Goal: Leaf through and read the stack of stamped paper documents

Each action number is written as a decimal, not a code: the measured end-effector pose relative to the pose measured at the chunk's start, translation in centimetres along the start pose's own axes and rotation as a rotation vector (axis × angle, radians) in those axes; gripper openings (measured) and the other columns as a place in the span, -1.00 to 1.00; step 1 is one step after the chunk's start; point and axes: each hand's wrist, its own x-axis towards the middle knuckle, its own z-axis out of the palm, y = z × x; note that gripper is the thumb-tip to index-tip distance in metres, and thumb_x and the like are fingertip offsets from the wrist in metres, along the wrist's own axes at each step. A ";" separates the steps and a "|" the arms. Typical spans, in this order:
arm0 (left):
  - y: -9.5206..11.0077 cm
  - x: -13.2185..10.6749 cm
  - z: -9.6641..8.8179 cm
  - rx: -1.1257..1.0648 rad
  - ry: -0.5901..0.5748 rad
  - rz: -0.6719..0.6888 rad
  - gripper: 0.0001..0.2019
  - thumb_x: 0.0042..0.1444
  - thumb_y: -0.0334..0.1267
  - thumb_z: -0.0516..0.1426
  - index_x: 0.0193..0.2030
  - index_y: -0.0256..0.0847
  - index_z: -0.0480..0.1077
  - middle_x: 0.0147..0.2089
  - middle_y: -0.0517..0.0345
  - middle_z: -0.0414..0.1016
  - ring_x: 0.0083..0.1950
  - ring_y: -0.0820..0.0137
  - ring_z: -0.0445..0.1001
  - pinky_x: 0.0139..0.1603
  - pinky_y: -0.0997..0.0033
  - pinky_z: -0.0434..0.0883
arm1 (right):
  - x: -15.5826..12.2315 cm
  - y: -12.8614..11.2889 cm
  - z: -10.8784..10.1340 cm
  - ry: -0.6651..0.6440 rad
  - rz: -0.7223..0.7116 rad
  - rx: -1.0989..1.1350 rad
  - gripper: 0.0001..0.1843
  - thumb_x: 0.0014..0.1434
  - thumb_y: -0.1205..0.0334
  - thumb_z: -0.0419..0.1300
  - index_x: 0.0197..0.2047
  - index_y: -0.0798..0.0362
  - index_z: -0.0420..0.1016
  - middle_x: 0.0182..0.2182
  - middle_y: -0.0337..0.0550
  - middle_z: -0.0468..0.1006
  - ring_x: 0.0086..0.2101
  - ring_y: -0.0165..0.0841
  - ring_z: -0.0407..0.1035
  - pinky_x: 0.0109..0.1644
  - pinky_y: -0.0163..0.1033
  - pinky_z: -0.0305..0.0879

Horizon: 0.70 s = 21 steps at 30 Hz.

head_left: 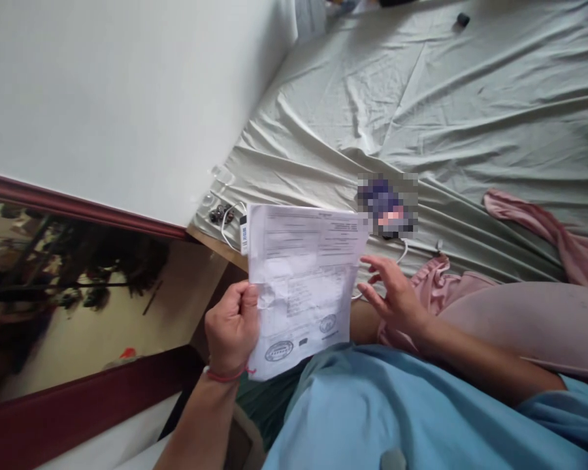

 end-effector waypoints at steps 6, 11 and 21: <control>0.2 -1.8 1.3 -0.497 0.074 -0.403 -0.69 0.30 -0.01 0.16 -0.26 -0.24 0.46 -0.38 0.16 0.48 -0.36 0.49 0.42 -0.34 0.59 0.35 | 0.4 -0.1 -0.2 -0.130 0.263 0.649 -0.28 0.26 -0.03 0.26 0.39 -0.10 0.11 0.24 0.04 0.40 0.19 -0.15 0.35 0.27 0.09 0.32; 1.6 -2.0 3.3 -0.940 0.108 -0.657 -0.63 0.16 0.08 0.26 -0.29 -0.23 0.41 -0.38 0.18 0.44 -0.39 0.48 0.39 -0.38 0.56 0.38 | 0.7 -0.3 -0.3 -0.228 0.446 0.951 -0.33 0.17 -0.07 0.32 0.29 -0.06 0.34 0.18 0.03 0.49 0.18 -0.06 0.38 0.19 0.06 0.41; 3.4 -1.9 4.1 -1.063 0.212 -0.806 -0.66 0.00 0.05 0.38 -0.21 -0.13 0.59 -0.18 0.15 0.62 -0.19 0.38 0.56 -0.15 0.43 0.53 | 0.3 0.2 0.1 -0.244 0.481 0.777 -0.30 0.20 -0.01 0.31 0.36 -0.17 0.27 0.21 -0.07 0.48 0.22 -0.10 0.33 0.16 0.02 0.45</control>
